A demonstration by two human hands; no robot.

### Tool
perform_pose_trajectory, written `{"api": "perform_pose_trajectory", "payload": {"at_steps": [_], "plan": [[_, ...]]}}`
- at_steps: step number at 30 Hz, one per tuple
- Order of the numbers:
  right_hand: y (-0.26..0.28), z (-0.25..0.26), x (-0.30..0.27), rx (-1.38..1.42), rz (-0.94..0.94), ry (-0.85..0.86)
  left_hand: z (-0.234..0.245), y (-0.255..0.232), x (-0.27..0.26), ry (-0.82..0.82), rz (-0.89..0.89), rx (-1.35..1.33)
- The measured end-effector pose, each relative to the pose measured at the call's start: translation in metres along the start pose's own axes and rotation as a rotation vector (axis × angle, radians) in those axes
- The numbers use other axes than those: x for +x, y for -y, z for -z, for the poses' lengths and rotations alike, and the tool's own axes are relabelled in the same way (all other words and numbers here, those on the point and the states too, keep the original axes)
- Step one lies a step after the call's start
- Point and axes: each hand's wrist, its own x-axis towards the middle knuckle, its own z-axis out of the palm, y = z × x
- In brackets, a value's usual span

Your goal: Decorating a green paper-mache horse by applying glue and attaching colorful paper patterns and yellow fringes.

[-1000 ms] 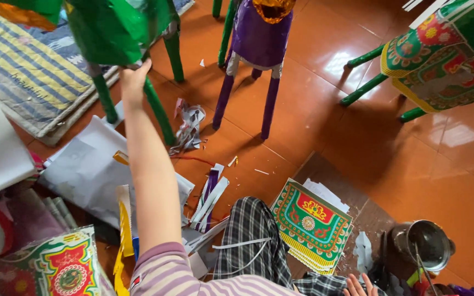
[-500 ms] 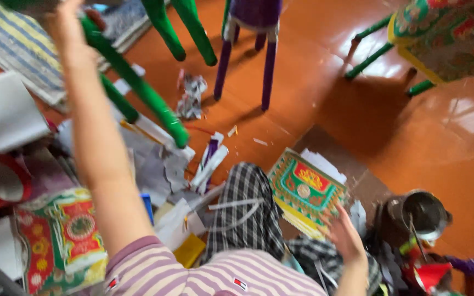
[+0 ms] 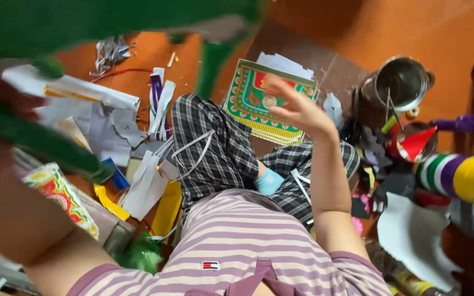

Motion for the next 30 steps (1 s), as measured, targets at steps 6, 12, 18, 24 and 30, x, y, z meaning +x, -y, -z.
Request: {"api": "perform_pose_trajectory", "payload": {"at_steps": [6,12,18,24,30], "plan": [[-0.040,0.060,-0.056,-0.077,0.010,-0.508,-0.172,0.038,0.074,0.396,-0.249,-0.004],[-0.198,0.095,-0.083,-0.408,-0.012,-0.986,-0.262,0.167,0.170,0.687,-0.251,-0.153],[-0.196,0.089,-0.046,-0.253,-0.165,-1.006,-0.257,0.204,0.179,0.653,-0.071,-0.144],[-0.232,0.092,-0.030,-0.171,-0.255,-0.942,-0.255,0.243,0.194,0.561,-0.121,-0.082],[-0.243,0.092,-0.025,-0.248,-0.303,-0.929,-0.256,0.263,0.196,0.477,-0.182,-0.005]]}}
